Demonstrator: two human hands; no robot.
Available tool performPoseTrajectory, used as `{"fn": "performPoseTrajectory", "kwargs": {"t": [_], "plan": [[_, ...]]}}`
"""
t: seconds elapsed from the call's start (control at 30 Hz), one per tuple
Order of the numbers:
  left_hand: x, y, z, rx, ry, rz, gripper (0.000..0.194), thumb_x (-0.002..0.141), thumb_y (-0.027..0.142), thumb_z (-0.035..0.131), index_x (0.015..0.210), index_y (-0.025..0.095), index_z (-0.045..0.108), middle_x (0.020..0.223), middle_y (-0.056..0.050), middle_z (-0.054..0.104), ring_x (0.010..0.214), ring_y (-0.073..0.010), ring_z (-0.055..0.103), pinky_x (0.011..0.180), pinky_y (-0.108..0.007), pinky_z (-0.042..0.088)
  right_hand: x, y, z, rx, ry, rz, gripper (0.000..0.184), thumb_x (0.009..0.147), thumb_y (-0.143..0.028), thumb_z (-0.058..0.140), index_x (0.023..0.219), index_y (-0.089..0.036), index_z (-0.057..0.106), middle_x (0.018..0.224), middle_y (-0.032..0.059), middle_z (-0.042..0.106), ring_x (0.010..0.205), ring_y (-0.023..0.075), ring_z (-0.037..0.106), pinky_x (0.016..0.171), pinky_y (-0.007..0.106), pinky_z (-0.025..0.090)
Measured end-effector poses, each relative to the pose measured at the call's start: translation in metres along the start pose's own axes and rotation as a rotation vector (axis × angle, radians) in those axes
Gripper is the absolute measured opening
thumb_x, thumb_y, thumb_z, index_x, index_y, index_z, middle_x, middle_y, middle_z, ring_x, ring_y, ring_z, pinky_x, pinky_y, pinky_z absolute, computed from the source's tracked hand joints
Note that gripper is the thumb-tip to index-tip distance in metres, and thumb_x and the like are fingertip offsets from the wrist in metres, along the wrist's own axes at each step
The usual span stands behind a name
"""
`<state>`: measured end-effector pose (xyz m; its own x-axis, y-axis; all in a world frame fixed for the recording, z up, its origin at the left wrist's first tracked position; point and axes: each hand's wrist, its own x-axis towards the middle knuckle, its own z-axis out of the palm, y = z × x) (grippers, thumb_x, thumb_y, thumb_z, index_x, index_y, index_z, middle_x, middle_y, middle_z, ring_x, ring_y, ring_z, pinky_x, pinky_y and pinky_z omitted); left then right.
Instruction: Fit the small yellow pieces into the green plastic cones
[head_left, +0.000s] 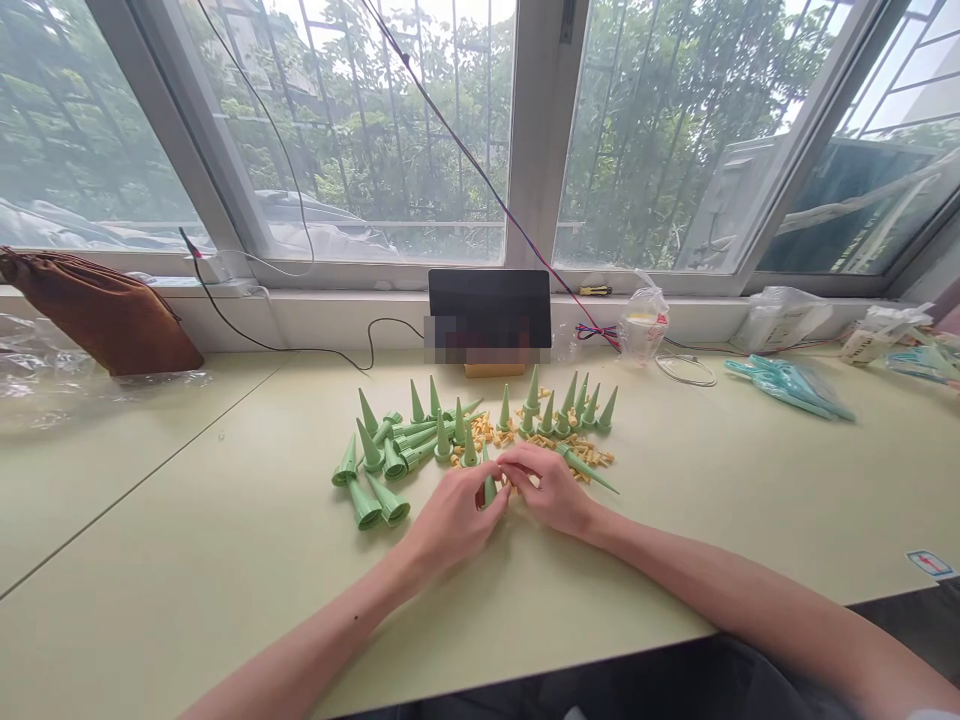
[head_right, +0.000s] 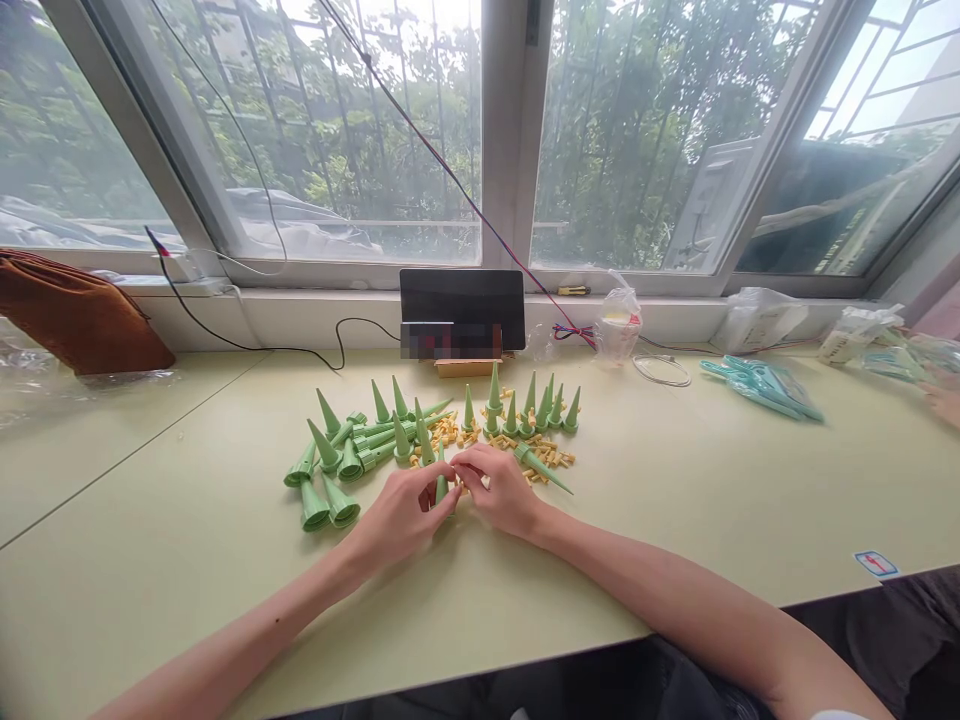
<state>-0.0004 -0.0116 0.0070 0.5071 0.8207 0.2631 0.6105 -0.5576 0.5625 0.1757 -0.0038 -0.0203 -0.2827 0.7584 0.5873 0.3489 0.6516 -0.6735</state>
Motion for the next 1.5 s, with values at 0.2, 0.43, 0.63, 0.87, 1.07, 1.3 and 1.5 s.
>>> {"fn": "performPoseTrajectory", "kwargs": {"t": [0.2,0.43,0.63,0.87,1.07,1.3,1.5], "plan": [[0.0,0.0006,0.0,0.005,0.0,-0.008,0.018,0.09,0.028,0.047,0.094,0.018,0.062,0.057,0.006,0.045,0.053,-0.011,0.038,0.056,-0.024,0.031,0.0006,-0.0002,0.0005,-0.002,0.003,0.005,0.017,0.094,-0.017,0.05,0.091,-0.019,0.066,0.084,0.005,0.067,0.075,0.0162,0.059,0.069,0.028,0.049],[-0.0002,-0.0007,0.0012,0.02,0.009,-0.009,0.018,0.091,0.028,0.046,0.09,0.018,0.061,0.057,0.006,0.045,0.053,-0.0112,0.038,0.056,-0.024,0.03,0.0012,-0.0015,-0.0002,-0.003,-0.008,0.004,0.016,0.094,-0.015,0.051,0.09,-0.019,0.066,0.084,0.0042,0.067,0.075,0.0158,0.059,0.069,0.027,0.048],[-0.0007,0.0003,0.0009,0.015,0.001,-0.015,0.018,0.091,0.028,0.046,0.091,0.018,0.061,0.058,0.005,0.049,0.053,-0.0116,0.041,0.056,-0.025,0.03,0.0009,-0.0003,-0.0001,0.008,-0.032,0.01,0.017,0.094,-0.014,0.051,0.088,-0.019,0.065,0.083,0.0039,0.067,0.077,0.0159,0.06,0.068,0.027,0.049],[-0.0008,0.0009,-0.0001,0.013,-0.005,-0.016,0.018,0.091,0.028,0.045,0.09,0.018,0.06,0.059,0.004,0.051,0.053,-0.0119,0.042,0.056,-0.025,0.031,0.0013,0.0016,0.0002,-0.005,-0.045,0.028,0.017,0.093,-0.014,0.051,0.088,-0.019,0.066,0.084,0.0037,0.067,0.076,0.0155,0.061,0.068,0.026,0.049],[-0.0017,0.0022,-0.0015,0.023,-0.014,-0.011,0.021,0.092,0.028,0.044,0.092,0.018,0.063,0.06,0.003,0.054,0.054,-0.0129,0.045,0.055,-0.025,0.03,0.0002,0.0019,0.0003,-0.017,-0.056,0.023,0.018,0.093,-0.012,0.05,0.088,-0.018,0.065,0.083,0.0037,0.067,0.074,0.0151,0.06,0.064,0.025,0.048],[-0.0019,0.005,-0.0036,0.04,-0.059,0.019,0.021,0.092,0.027,0.045,0.095,0.02,0.064,0.06,0.002,0.057,0.053,-0.013,0.046,0.055,-0.025,0.031,-0.0001,0.0028,0.0005,-0.032,-0.079,0.039,0.018,0.092,-0.013,0.05,0.085,-0.018,0.066,0.08,0.003,0.066,0.072,0.0147,0.058,0.064,0.025,0.046],[-0.0025,0.0059,-0.0035,0.067,-0.091,0.04,0.022,0.093,0.03,0.044,0.091,0.019,0.063,0.06,0.002,0.057,0.054,-0.0133,0.047,0.057,-0.025,0.033,-0.0004,0.0029,-0.0009,-0.03,-0.121,0.035,0.021,0.091,-0.009,0.047,0.081,-0.018,0.063,0.076,0.0014,0.064,0.069,0.0132,0.054,0.061,0.023,0.043]]}}
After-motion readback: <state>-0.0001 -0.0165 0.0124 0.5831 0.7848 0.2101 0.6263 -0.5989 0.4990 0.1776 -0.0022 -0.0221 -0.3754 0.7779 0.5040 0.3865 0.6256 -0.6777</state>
